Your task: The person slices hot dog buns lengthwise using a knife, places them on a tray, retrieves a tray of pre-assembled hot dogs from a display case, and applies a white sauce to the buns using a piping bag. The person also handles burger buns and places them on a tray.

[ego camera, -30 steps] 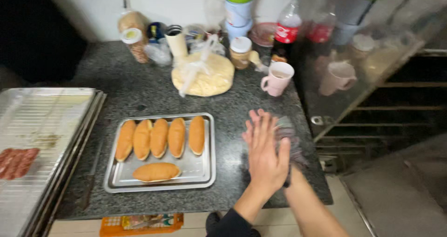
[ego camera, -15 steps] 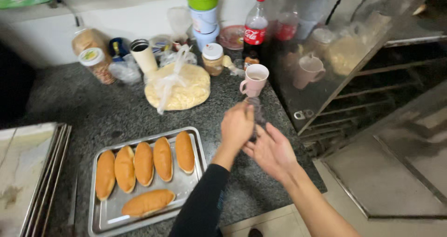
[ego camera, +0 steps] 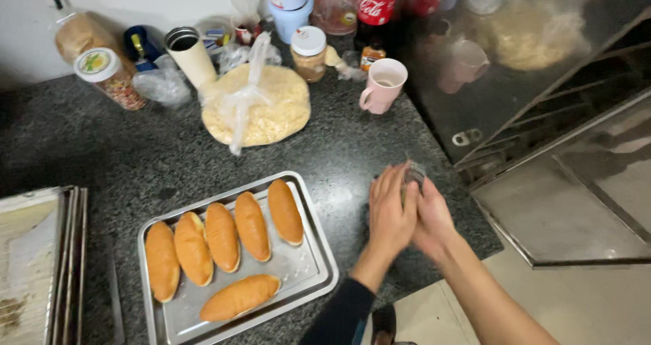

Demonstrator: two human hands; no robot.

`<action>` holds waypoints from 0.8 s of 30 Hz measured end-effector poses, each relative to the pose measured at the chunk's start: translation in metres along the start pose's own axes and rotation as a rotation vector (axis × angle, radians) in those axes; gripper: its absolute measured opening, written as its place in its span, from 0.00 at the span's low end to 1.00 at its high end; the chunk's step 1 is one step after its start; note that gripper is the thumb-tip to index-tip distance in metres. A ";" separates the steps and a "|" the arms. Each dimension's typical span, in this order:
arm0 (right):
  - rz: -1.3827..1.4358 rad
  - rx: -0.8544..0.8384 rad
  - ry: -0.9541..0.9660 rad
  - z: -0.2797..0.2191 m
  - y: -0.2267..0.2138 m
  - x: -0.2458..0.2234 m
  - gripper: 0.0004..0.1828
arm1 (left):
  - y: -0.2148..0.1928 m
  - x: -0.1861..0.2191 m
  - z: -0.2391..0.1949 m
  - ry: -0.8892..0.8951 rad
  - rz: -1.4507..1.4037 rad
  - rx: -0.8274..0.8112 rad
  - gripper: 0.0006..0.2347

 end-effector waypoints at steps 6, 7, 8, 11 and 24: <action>-0.315 0.043 -0.125 -0.031 -0.004 -0.026 0.32 | -0.011 -0.054 0.026 -0.141 0.181 -0.092 0.20; -0.329 0.081 -0.162 -0.032 -0.002 -0.034 0.32 | -0.018 -0.052 0.024 -0.095 0.273 -0.046 0.20; -0.376 0.079 -0.182 -0.030 0.003 -0.041 0.31 | -0.028 -0.050 0.022 -0.040 0.274 0.006 0.21; -0.469 0.014 -0.181 -0.016 0.016 -0.044 0.30 | -0.067 -0.047 -0.004 -0.027 0.250 0.110 0.20; -0.903 0.020 0.154 0.100 0.028 0.127 0.32 | -0.336 -0.160 -0.281 -0.998 -0.147 1.084 0.19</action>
Point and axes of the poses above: each hand's wrist, its own z-axis towards the middle knuckle, its own y-axis out of the palm, x = y × z, the point moved 3 cm from there along z, towards the middle knuckle, and after that the axes turned 5 degrees about x, right-handed, at the moved point
